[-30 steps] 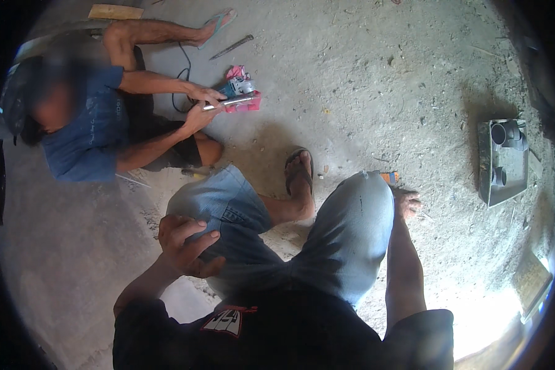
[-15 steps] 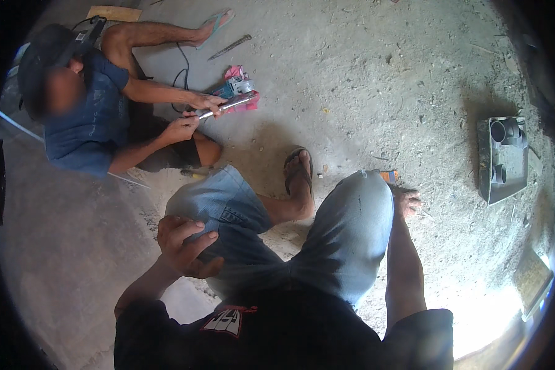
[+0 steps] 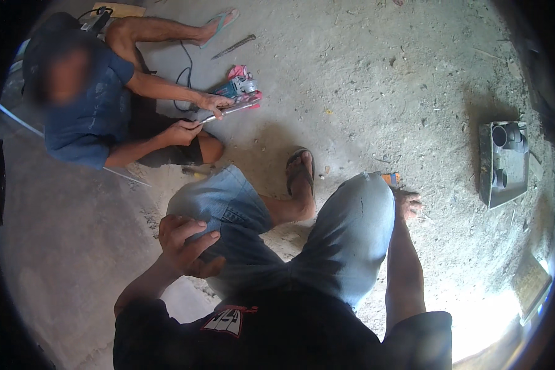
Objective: The person holds a metal tool with a pair of pliers while another person applies an angle grinder to the tool's tip. The person then holds the tool by hand and checks the modified area before using the pliers again.
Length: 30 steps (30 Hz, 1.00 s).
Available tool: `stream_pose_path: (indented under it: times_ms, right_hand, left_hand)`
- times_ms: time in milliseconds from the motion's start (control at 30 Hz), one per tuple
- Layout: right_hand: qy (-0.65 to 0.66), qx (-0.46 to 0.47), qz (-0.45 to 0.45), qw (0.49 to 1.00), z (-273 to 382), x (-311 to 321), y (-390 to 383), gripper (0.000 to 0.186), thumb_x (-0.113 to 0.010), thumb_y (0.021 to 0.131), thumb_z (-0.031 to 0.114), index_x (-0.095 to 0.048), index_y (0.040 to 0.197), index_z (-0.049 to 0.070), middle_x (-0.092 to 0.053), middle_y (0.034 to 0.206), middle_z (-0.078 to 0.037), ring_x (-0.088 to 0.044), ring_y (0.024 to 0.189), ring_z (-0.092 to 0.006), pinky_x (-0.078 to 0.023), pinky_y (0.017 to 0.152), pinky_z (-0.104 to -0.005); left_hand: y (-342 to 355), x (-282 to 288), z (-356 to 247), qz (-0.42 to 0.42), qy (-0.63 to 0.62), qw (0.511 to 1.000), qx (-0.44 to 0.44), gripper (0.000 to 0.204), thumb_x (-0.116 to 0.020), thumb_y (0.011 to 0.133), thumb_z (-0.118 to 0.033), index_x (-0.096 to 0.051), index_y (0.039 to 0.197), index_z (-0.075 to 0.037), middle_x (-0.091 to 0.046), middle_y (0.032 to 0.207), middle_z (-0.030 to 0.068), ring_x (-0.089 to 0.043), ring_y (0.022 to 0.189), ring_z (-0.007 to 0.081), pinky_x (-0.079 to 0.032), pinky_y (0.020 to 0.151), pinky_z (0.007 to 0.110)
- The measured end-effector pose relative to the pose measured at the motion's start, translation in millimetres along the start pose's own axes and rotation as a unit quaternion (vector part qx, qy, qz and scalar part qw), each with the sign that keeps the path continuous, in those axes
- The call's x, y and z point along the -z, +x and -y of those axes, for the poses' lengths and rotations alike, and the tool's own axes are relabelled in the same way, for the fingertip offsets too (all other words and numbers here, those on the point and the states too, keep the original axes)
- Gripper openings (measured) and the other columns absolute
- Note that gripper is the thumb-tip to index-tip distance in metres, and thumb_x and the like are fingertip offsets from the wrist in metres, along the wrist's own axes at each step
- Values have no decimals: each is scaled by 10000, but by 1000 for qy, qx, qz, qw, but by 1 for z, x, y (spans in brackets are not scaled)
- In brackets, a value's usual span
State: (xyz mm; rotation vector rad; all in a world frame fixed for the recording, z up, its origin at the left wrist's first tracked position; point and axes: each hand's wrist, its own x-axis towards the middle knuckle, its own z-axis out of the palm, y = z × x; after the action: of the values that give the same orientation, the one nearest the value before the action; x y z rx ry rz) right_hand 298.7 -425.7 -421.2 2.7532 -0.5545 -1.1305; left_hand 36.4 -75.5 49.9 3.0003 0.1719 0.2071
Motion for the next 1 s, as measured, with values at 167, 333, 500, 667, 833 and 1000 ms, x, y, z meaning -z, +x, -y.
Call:
stream_pose_path:
  times_ms: [167,333,500,667,833,1000]
  right_hand:
    - [-12,46,31,998,-8,9,-4,1104,-574,879,544,112,1514,-44,82,1558,-369,-19,1406,-630,-241,1089,-709]
    - [55,13,34,998,2,9,-13,1068,-567,906,478,114,1487,-104,57,1552,-382,-3,1401,-637,-201,1091,-730]
    - [26,0,-28,999,-15,-22,25,1110,-650,859,467,114,1537,33,66,1551,-388,-95,1369,-674,-292,1070,-703]
    - [62,-14,-20,998,-11,-22,23,1118,-664,854,459,118,1539,47,70,1552,-386,-93,1373,-670,-312,1065,-693]
    - [47,-5,-5,999,-8,-21,18,1125,-666,854,458,117,1533,22,68,1544,-400,-102,1370,-672,-291,1074,-696]
    - [-4,33,-39,999,-17,-30,30,1139,-622,871,517,139,1507,-43,60,1513,-447,-101,1370,-674,-219,1104,-688]
  left_hand:
    - [2,0,0,-5,3,1000,-5,383,-709,783,-485,-702,1051,-212,-560,1127,22,-575,907,199,-447,833,383]
    - [-3,3,0,1,1,1000,6,393,-713,782,-490,-706,1068,-221,-562,1127,16,-579,907,196,-449,826,379]
    - [2,0,0,-5,-2,1000,4,393,-713,782,-488,-706,1071,-222,-564,1128,18,-578,904,197,-448,827,380]
    - [1,1,0,-4,-1,1000,6,395,-714,779,-485,-706,1070,-219,-564,1129,19,-577,898,198,-443,830,381]
    - [-1,2,0,0,4,1000,6,379,-710,782,-479,-707,1051,-212,-566,1122,20,-576,891,196,-441,828,379]
    - [0,1,1,-5,-4,1000,5,356,-699,795,-474,-708,1035,-211,-565,1114,18,-575,884,191,-440,828,376]
